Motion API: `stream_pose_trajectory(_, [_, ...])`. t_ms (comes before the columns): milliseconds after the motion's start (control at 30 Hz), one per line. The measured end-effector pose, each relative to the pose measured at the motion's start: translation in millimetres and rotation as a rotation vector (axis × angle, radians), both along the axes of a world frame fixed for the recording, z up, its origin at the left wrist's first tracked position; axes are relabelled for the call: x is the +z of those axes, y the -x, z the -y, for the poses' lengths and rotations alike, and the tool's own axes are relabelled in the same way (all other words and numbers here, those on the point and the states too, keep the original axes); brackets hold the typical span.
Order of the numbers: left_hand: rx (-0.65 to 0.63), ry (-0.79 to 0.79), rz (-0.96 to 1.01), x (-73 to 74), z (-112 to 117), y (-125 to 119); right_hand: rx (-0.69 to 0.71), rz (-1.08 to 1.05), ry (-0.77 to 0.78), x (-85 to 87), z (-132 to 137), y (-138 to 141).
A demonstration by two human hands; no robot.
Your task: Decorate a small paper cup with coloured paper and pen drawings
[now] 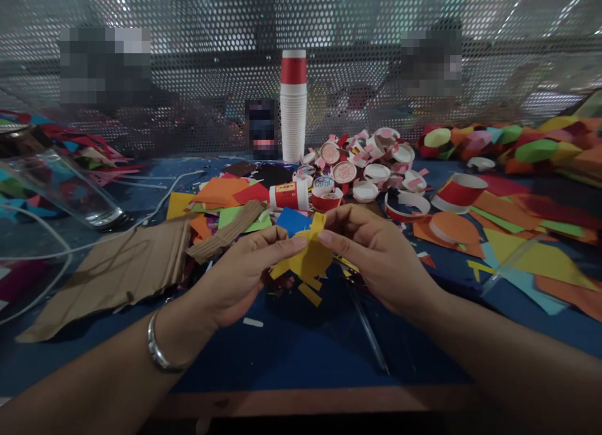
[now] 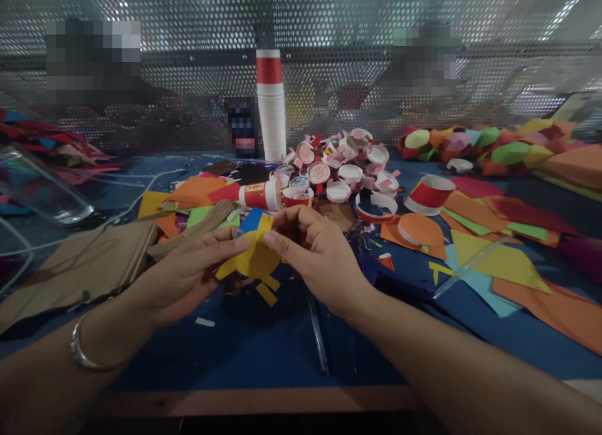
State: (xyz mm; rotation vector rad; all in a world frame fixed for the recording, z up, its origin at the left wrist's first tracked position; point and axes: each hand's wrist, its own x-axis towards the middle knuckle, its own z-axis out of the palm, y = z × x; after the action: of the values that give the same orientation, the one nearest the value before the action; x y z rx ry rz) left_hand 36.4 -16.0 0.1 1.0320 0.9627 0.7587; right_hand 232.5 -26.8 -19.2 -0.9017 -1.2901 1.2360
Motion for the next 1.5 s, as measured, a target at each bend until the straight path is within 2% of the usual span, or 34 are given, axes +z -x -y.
stream_pose_trajectory(333, [-0.122, -0.041, -0.013, -2.7, -4, 1, 0.079, 0.134, 0.007, -0.6, -1, -1])
stream_pose_trajectory(500, [-0.119, -0.015, 0.033, -3.9, -3, -1, 0.106, 0.19, -0.021, -1.0, -2, -2])
stream_pose_trajectory(767, [-0.055, -0.016, 0.039, -9.2, -7, 2, -0.046, 0.261, -0.105, 4.7, -3, -7])
stream_pose_trajectory(867, [-0.061, -0.021, 0.028, -9.2, -7, 2, -0.058, 0.276, -0.107, 4.0, -4, -9])
stream_pose_trajectory(1067, [-0.07, -0.168, -0.05, -9.3, -4, 2, 0.052, 0.306, -0.1, 0.9, -4, -10])
stream_pose_trajectory(1500, [-0.082, -0.301, -0.141, -11.5, -3, 3, 0.029, 0.412, -0.175, 4.2, -1, -9])
